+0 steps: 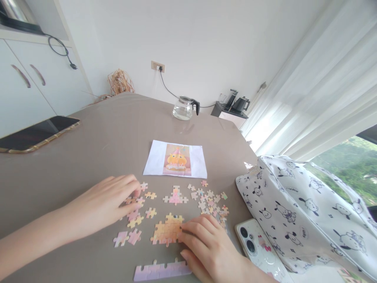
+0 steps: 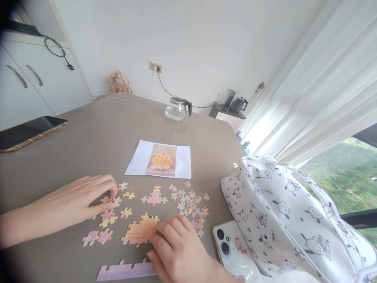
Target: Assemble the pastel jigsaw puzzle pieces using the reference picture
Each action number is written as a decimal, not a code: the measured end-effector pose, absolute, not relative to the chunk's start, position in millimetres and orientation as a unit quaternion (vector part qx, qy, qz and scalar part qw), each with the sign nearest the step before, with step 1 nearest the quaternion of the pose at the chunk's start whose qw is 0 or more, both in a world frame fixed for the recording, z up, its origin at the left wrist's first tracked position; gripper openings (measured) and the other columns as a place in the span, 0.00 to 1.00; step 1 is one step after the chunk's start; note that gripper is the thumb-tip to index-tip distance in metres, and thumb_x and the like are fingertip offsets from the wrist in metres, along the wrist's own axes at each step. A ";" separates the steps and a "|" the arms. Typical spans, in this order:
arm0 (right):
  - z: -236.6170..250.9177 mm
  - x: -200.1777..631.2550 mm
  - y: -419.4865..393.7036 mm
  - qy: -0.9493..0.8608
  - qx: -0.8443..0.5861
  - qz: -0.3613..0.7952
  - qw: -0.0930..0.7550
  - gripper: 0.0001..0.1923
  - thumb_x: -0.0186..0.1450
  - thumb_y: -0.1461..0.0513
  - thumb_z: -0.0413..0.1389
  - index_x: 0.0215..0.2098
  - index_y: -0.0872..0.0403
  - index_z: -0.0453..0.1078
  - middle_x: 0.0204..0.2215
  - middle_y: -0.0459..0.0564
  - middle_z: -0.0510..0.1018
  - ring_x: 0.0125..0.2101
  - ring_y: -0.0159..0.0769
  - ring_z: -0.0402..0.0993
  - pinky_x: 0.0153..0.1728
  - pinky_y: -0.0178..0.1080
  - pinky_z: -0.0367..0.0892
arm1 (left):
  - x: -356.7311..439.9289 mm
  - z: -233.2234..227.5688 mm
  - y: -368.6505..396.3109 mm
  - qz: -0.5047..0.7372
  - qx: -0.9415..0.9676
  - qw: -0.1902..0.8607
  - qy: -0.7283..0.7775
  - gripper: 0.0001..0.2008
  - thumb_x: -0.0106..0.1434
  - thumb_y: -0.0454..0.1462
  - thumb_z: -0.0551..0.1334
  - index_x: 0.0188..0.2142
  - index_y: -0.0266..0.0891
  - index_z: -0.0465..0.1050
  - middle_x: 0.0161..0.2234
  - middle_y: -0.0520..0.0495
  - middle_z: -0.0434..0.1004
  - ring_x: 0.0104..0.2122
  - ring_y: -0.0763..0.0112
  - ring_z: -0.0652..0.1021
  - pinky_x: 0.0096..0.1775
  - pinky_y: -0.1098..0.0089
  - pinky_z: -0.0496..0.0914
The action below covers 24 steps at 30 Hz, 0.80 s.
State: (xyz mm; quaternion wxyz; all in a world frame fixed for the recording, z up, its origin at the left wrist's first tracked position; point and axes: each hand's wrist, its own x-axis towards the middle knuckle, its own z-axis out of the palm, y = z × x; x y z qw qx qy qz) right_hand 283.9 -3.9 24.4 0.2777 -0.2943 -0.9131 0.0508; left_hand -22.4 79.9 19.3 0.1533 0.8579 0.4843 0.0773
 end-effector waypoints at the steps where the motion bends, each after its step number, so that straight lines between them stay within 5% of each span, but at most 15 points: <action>1: 24.6 284.0 -4.0 -0.913 -0.294 0.051 0.277 0.10 0.70 0.65 0.51 0.46 0.59 0.71 0.39 0.55 0.78 0.41 0.40 0.72 0.42 0.42 0.68 | -22.0 19.4 81.2 0.076 0.856 0.155 0.488 0.10 0.67 0.48 0.56 0.36 0.46 0.67 0.37 0.53 0.72 0.34 0.65 0.73 0.37 0.67 0.65; 7: 25.5 284.3 -3.6 -0.911 -0.294 0.043 0.285 0.10 0.70 0.65 0.50 0.46 0.59 0.71 0.39 0.55 0.79 0.40 0.40 0.72 0.41 0.42 0.68 | -6.7 22.0 88.3 0.072 0.859 0.173 0.477 0.07 0.66 0.44 0.55 0.40 0.48 0.69 0.42 0.53 0.72 0.39 0.64 0.74 0.42 0.65 0.62; 24: 28.7 284.2 -5.0 -0.907 -0.305 0.051 0.287 0.10 0.70 0.65 0.51 0.46 0.58 0.71 0.39 0.54 0.79 0.39 0.40 0.72 0.40 0.42 0.67 | 15.5 37.9 93.1 0.043 0.819 0.231 0.524 0.10 0.64 0.45 0.54 0.30 0.46 0.69 0.33 0.53 0.76 0.35 0.63 0.74 0.36 0.67 0.61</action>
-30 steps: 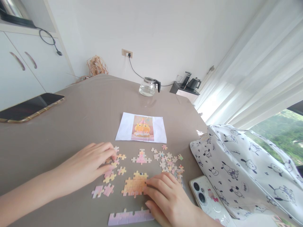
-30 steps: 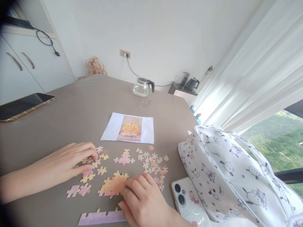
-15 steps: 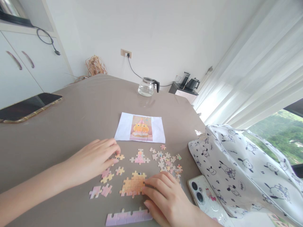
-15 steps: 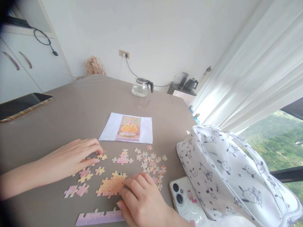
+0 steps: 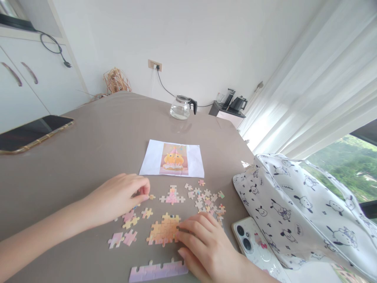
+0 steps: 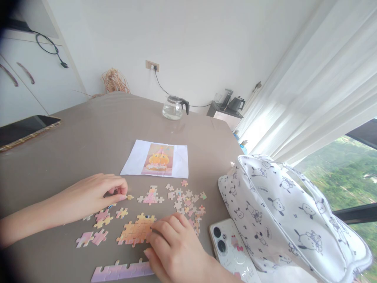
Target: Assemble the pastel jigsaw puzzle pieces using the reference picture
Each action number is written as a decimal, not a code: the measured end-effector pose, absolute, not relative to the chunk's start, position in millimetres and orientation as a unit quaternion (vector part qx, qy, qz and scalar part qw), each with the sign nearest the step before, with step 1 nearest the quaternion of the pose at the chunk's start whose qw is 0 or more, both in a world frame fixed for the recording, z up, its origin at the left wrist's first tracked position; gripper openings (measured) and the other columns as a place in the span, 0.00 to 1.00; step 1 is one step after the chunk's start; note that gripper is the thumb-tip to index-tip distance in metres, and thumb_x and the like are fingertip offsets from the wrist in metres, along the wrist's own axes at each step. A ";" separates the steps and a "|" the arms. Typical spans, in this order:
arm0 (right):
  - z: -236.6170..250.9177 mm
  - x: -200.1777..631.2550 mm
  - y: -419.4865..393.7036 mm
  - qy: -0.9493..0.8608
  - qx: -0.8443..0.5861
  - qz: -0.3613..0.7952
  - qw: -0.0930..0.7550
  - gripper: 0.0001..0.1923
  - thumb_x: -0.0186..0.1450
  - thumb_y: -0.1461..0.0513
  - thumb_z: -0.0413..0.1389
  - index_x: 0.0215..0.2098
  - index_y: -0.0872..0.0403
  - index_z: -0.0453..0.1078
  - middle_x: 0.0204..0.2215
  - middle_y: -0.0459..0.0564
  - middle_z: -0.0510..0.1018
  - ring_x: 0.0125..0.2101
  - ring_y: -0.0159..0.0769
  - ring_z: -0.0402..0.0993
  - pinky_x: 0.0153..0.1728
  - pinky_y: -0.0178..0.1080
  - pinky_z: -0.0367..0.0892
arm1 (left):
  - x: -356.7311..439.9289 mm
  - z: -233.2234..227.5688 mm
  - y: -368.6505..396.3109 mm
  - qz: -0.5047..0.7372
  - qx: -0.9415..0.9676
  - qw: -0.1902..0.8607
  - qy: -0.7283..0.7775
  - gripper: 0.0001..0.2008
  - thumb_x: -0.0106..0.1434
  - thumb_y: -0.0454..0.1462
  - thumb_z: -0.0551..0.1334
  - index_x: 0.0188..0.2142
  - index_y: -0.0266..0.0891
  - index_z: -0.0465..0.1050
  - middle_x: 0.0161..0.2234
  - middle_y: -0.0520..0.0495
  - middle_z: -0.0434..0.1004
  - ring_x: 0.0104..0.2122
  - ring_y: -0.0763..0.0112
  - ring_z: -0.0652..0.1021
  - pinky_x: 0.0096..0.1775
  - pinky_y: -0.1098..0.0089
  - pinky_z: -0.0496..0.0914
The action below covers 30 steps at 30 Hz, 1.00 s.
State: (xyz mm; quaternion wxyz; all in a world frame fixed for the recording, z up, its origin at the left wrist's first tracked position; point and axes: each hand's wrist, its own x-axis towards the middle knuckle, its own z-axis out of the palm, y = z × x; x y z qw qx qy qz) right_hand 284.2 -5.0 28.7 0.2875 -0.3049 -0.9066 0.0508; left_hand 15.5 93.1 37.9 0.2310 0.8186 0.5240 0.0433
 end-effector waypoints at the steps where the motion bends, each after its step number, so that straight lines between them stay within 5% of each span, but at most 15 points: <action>1: 28.8 284.1 -5.1 -0.906 -0.307 0.053 0.287 0.10 0.70 0.65 0.51 0.46 0.58 0.71 0.39 0.54 0.79 0.39 0.40 0.72 0.40 0.42 0.67 | 18.6 40.5 91.7 0.043 0.815 0.236 0.528 0.11 0.64 0.45 0.54 0.30 0.46 0.70 0.32 0.53 0.76 0.34 0.64 0.74 0.35 0.67 0.61; 8: 27.8 285.1 -4.8 -0.902 -0.320 0.066 0.281 0.10 0.69 0.65 0.51 0.45 0.58 0.71 0.40 0.53 0.79 0.38 0.39 0.71 0.39 0.43 0.66 | 45.3 49.6 82.4 0.029 0.792 0.284 0.540 0.10 0.62 0.45 0.56 0.29 0.48 0.72 0.22 0.57 0.74 0.24 0.69 0.73 0.28 0.70 0.60; 30: 28.8 285.0 -3.2 -0.895 -0.341 0.060 0.282 0.08 0.69 0.66 0.50 0.44 0.56 0.70 0.40 0.53 0.78 0.37 0.39 0.71 0.39 0.42 0.65 | 74.5 52.6 80.4 0.033 0.810 0.306 0.500 0.11 0.60 0.42 0.56 0.23 0.44 0.67 0.23 0.56 0.72 0.27 0.68 0.72 0.30 0.70 0.59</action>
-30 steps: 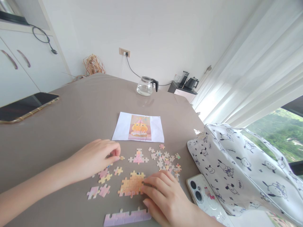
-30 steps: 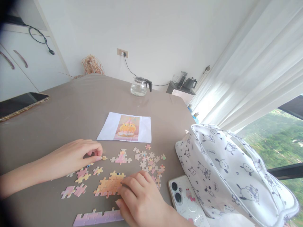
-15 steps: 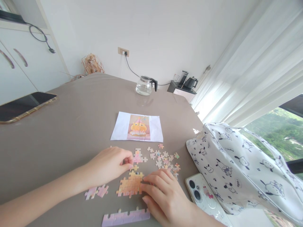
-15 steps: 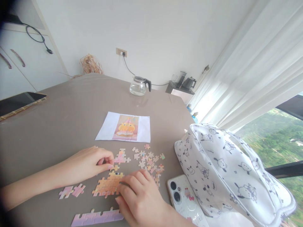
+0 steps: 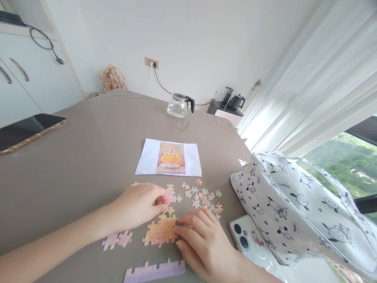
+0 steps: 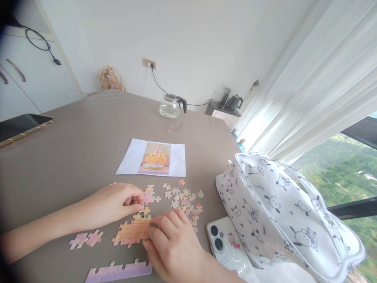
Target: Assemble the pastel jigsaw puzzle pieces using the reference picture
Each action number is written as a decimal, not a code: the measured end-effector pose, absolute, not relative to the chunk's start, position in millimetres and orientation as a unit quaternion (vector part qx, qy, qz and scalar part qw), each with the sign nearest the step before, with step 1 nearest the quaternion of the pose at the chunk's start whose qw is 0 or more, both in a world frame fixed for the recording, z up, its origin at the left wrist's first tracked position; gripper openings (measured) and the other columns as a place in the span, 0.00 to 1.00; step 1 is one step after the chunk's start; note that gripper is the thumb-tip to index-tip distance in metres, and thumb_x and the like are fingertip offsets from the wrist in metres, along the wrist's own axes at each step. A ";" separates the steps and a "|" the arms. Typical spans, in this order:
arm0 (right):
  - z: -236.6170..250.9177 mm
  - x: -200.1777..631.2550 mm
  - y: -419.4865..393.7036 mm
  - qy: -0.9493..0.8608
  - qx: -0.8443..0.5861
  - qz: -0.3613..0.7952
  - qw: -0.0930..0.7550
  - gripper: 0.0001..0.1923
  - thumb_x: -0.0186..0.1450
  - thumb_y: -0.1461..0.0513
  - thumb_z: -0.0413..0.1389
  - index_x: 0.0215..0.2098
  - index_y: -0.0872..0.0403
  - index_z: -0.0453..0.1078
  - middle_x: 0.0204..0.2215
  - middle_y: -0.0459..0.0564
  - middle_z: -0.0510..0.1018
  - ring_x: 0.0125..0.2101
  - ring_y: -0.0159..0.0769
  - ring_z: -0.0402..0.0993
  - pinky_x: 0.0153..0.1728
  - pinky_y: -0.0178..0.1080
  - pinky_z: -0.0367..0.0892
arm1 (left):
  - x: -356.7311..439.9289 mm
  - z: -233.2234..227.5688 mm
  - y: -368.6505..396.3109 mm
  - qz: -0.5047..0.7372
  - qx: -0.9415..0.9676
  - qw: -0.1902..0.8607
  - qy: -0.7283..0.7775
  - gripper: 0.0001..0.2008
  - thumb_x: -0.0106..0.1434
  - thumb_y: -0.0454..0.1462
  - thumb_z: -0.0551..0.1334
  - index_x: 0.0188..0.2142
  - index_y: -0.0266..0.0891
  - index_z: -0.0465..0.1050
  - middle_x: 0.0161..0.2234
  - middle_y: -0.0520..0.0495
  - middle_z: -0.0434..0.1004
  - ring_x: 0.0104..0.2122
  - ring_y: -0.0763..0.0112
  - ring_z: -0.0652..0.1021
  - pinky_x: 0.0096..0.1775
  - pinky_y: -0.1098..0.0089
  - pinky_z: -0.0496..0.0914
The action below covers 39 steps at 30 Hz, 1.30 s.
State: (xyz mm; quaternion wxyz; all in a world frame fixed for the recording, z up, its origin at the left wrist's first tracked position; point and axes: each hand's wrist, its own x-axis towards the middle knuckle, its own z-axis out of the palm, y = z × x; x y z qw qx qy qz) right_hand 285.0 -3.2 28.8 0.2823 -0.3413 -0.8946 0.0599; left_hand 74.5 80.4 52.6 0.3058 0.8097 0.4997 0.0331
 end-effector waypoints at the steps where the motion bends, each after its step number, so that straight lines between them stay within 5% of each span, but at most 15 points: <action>1: 29.0 284.7 -3.1 -0.894 -0.345 0.062 0.280 0.08 0.68 0.66 0.50 0.44 0.56 0.70 0.40 0.53 0.78 0.37 0.39 0.71 0.39 0.42 0.65 | 74.9 53.1 79.9 0.032 0.810 0.307 0.499 0.11 0.60 0.42 0.56 0.23 0.44 0.67 0.23 0.56 0.72 0.26 0.68 0.72 0.30 0.70 0.58; 39: 29.4 284.6 -2.8 -0.888 -0.367 0.061 0.271 0.10 0.68 0.66 0.50 0.45 0.55 0.71 0.41 0.54 0.78 0.38 0.40 0.71 0.40 0.43 0.66 | 73.0 50.0 78.7 0.026 0.809 0.297 0.507 0.11 0.63 0.43 0.54 0.27 0.43 0.67 0.29 0.52 0.75 0.32 0.64 0.74 0.33 0.67 0.60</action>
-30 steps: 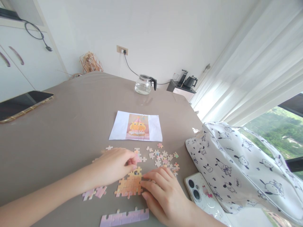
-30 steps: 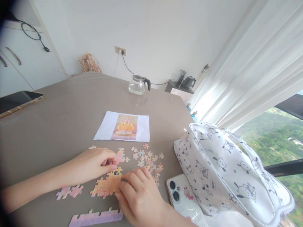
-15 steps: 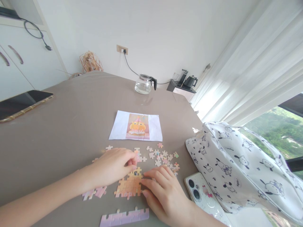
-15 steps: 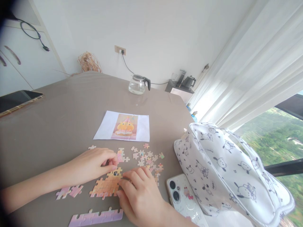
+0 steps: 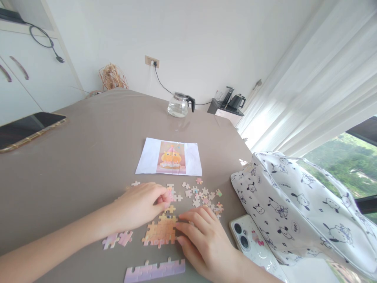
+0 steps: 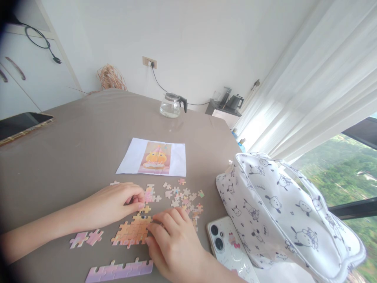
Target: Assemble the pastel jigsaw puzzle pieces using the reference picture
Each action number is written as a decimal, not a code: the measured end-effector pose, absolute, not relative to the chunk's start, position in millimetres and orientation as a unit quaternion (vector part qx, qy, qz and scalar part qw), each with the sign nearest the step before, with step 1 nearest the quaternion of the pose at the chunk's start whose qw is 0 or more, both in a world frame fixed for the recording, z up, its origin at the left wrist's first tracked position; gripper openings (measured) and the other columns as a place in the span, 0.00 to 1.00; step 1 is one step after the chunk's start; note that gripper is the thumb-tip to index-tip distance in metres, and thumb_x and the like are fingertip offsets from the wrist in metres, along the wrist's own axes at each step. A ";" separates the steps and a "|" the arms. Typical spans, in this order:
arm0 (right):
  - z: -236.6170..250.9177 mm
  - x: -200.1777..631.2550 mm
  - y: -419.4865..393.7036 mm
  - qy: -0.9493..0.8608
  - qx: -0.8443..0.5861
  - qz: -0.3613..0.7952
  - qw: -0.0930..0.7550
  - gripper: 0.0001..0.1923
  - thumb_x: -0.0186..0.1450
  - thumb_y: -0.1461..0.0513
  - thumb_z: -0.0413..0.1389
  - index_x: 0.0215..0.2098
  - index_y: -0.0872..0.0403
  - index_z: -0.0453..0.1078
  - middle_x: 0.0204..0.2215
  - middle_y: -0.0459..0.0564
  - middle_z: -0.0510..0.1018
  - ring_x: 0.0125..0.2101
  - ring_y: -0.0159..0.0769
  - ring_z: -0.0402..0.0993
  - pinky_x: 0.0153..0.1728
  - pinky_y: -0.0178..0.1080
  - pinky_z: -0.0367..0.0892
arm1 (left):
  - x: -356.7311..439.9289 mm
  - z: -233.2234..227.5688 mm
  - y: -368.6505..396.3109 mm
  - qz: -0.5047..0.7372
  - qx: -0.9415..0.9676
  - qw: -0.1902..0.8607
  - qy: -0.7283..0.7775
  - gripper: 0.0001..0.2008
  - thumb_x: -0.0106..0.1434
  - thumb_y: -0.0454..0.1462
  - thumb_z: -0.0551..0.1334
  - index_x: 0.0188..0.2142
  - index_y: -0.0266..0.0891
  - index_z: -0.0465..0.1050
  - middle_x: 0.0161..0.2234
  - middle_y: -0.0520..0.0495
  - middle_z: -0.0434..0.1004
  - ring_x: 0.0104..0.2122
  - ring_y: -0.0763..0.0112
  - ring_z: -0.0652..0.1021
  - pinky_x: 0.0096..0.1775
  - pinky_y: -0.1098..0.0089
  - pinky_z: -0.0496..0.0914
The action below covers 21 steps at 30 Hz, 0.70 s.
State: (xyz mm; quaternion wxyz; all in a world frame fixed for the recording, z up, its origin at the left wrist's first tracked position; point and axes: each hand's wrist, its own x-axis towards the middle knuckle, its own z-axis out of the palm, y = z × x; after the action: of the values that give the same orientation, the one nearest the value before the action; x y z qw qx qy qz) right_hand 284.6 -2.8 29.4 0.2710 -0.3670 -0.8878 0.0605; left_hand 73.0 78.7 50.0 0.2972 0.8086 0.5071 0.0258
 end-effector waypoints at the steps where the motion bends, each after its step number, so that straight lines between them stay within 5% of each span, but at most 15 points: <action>1: 29.1 284.5 -2.8 -0.888 -0.367 0.062 0.272 0.10 0.68 0.66 0.50 0.45 0.55 0.71 0.41 0.54 0.78 0.38 0.40 0.71 0.40 0.43 0.66 | 71.0 50.9 78.9 0.023 0.807 0.297 0.509 0.11 0.63 0.43 0.54 0.27 0.44 0.67 0.29 0.52 0.75 0.32 0.64 0.74 0.33 0.67 0.60; 21: 34.2 284.0 2.4 -0.892 -0.376 0.062 0.242 0.11 0.69 0.66 0.51 0.47 0.57 0.71 0.43 0.55 0.78 0.39 0.42 0.72 0.41 0.46 0.68 | 65.9 47.1 80.4 0.015 0.812 0.291 0.506 0.09 0.62 0.41 0.53 0.27 0.45 0.67 0.31 0.51 0.75 0.34 0.61 0.74 0.36 0.64 0.61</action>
State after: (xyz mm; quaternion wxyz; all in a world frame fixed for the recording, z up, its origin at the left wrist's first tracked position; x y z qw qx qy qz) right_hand 284.0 2.4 34.2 0.2419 -0.3761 -0.8923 0.0620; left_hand 65.9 80.4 47.1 0.2908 0.8117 0.5064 0.0151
